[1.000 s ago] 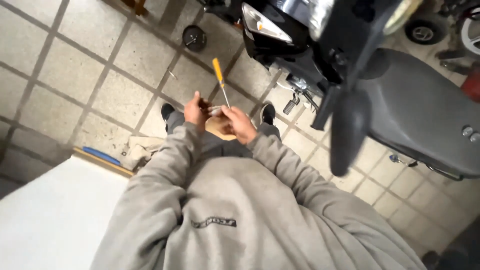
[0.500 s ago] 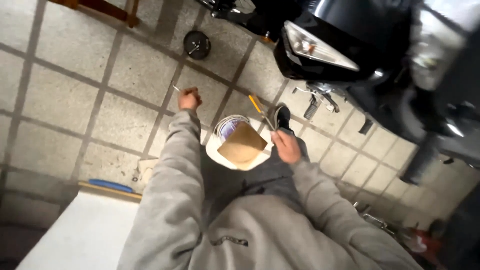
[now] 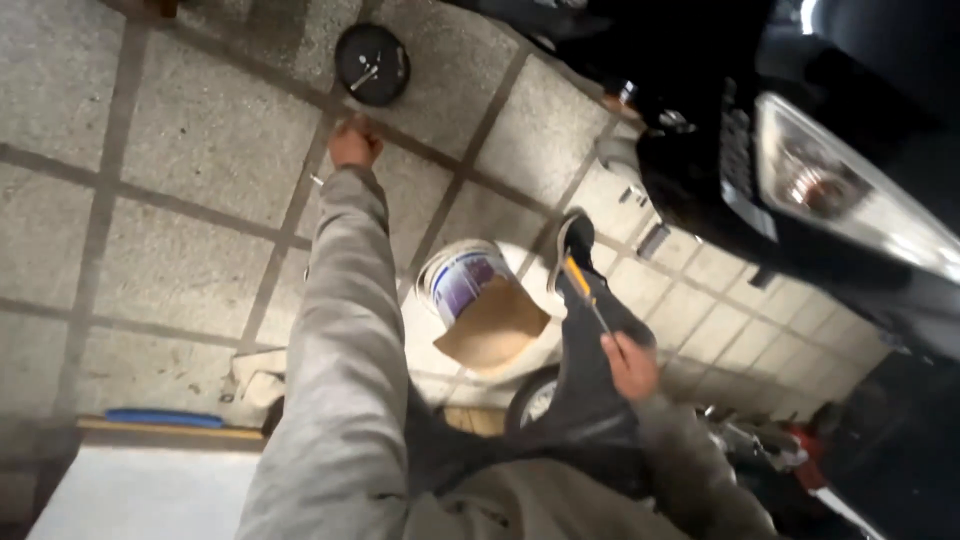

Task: Disassembling the front fairing and components of a motorcycle using a screwdriver.

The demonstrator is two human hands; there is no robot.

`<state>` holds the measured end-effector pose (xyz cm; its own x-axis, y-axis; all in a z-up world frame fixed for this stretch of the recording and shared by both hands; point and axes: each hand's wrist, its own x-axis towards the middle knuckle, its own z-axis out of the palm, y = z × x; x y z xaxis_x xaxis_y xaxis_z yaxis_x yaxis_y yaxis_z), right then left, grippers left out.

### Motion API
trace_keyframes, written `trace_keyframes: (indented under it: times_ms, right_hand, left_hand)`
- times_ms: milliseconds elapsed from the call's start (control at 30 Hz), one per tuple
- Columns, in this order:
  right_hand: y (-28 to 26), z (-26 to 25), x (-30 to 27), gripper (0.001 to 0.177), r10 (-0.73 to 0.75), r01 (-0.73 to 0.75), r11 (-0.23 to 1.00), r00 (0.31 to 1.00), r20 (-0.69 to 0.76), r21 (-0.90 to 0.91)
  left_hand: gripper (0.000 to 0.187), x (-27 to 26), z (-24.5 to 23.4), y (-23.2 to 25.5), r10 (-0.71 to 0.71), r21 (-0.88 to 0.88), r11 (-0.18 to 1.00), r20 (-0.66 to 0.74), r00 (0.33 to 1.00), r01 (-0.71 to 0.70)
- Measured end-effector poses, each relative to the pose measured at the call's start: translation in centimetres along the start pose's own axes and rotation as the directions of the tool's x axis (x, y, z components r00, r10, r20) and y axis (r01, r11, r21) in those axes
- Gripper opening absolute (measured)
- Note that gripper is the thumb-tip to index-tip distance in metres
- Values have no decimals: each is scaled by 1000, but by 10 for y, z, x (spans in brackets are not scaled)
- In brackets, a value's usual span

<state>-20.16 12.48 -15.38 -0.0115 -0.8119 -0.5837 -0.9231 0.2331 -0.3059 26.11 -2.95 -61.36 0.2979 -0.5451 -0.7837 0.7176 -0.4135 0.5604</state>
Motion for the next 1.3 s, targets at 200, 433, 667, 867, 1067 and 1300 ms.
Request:
trace_keyframes:
  times_ms: [200,433,667,867,1067,1300]
  right_hand:
    - [8,6,-4,30,62,-61,998,997,37,-9]
    - [-13,0,9,31,73,-77,996,993,95,39]
    - [-17,-3,25,32,-82,77,992,995,49,101]
    - [-16,-6,25,28,-2,2,974,1000,-1,225]
    - [-118,25,26,26,-75,114,687,993,-86,718]
    - [-321,-9,14,20,-248,263,249,948,-201,932]
  left_hand:
    - [43,68,13,-20,-65,-256,966,-122,990,32]
    - [41,83,-16,-27,-87,-406,913,-117,989,32]
    - [34,-61,-53,-18,138,116,981,132,982,-153]
    - [62,-259,-43,47,-117,692,721,163,980,-29]
    - [56,-412,13,168,-130,368,930,308,942,8]
    - [59,-550,75,359,298,-170,955,535,791,-244]
